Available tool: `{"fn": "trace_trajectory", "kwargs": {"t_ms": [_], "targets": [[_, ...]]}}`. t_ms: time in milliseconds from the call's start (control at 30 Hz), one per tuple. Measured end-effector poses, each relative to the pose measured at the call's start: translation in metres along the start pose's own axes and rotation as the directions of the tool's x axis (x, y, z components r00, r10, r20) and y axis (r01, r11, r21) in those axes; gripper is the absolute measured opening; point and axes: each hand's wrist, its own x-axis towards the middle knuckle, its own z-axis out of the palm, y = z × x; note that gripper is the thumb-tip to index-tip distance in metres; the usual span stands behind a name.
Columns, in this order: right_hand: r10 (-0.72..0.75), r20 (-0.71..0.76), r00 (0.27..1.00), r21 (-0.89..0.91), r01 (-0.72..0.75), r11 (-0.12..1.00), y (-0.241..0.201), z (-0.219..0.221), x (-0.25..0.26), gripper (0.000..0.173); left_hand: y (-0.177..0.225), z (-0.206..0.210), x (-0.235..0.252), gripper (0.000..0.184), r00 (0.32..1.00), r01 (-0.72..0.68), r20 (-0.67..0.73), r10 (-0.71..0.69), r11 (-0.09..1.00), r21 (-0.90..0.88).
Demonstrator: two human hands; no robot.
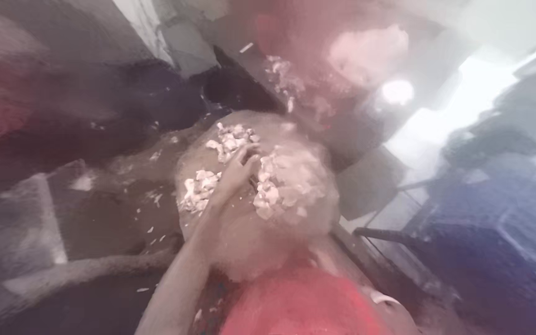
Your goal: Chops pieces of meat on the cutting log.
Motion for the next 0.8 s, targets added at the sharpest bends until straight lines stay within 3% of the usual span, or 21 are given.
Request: {"fn": "trace_trajectory", "kwargs": {"t_ms": [33,67,100,167,233,267,300,333,367,400,467,567,633,733,800], "targets": [[0.187,0.094,0.978,0.044,-0.192,0.980,0.017,0.016,0.017,0.038,-0.012,0.002,-0.001,0.035,1.000,0.006,-0.023,-0.005,0.999,0.046],[0.225,0.098,0.969,0.026,-0.229,0.973,0.048,0.042,0.032,0.040,-0.031,0.003,-0.003,0.035,0.998,0.031,-0.055,-0.026,0.995,0.095],[0.209,0.092,0.974,-0.016,-0.208,0.978,0.074,0.064,0.041,0.041,-0.057,0.004,-0.011,0.034,0.992,0.080,-0.104,-0.067,0.989,0.126],[0.143,0.114,0.983,-0.080,-0.135,0.988,0.083,0.067,0.043,0.041,-0.110,0.004,-0.042,0.033,0.953,0.193,-0.258,-0.156,0.974,0.121],[0.109,0.127,0.986,-0.132,-0.092,0.987,0.044,0.032,0.024,0.043,-0.145,0.000,-0.088,0.032,0.867,0.293,-0.438,-0.236,0.954,0.066],[0.279,0.327,0.903,-0.128,-0.250,0.960,-0.002,-0.011,0.021,0.045,-0.161,-0.004,-0.111,0.032,0.812,0.332,-0.523,-0.259,0.942,0.048],[0.334,0.367,0.868,-0.113,-0.315,0.942,-0.024,-0.029,0.022,0.044,-0.181,-0.010,-0.133,0.032,0.759,0.342,-0.593,-0.268,0.939,0.014],[0.303,0.360,0.882,-0.135,-0.272,0.953,-0.023,-0.029,0.027,0.045,-0.197,-0.016,-0.153,0.031,0.714,0.335,-0.641,-0.281,0.941,-0.040],[0.132,0.211,0.968,-0.129,-0.107,0.986,0.011,-0.002,0.035,0.044,-0.209,-0.022,-0.170,0.032,0.666,0.341,-0.679,-0.310,0.935,-0.092],[-0.044,0.040,0.998,-0.143,0.049,0.989,0.056,0.036,0.047,0.046,-0.219,-0.028,-0.184,0.031,0.618,0.346,-0.712,-0.333,0.929,-0.135],[0.008,0.098,0.995,-0.108,0.003,0.994,0.080,0.058,0.068,0.054,-0.236,-0.040,-0.198,0.033,0.555,0.353,-0.744,-0.372,0.915,-0.194],[0.153,0.134,0.979,-0.011,-0.152,0.988,0.031,0.044,0.086,0.061,-0.266,-0.064,-0.195,0.037,0.522,0.353,-0.740,-0.423,0.898,-0.264],[0.172,0.108,0.979,0.188,-0.190,0.964,-0.015,0.040,0.096,0.057,-0.289,-0.086,-0.184,0.037,0.506,0.327,-0.722,-0.472,0.879,-0.347],[0.192,-0.052,0.980,0.510,-0.139,0.849,-0.078,0.057,0.121,0.045,-0.337,-0.126,-0.153,0.037,0.500,0.280,-0.666,-0.553,0.831,-0.480],[0.276,-0.175,0.945,0.584,-0.126,0.802,-0.107,0.079,0.141,0.042,-0.383,-0.151,-0.129,0.036,0.496,0.322,-0.577,-0.649,0.755,-0.572]]}}
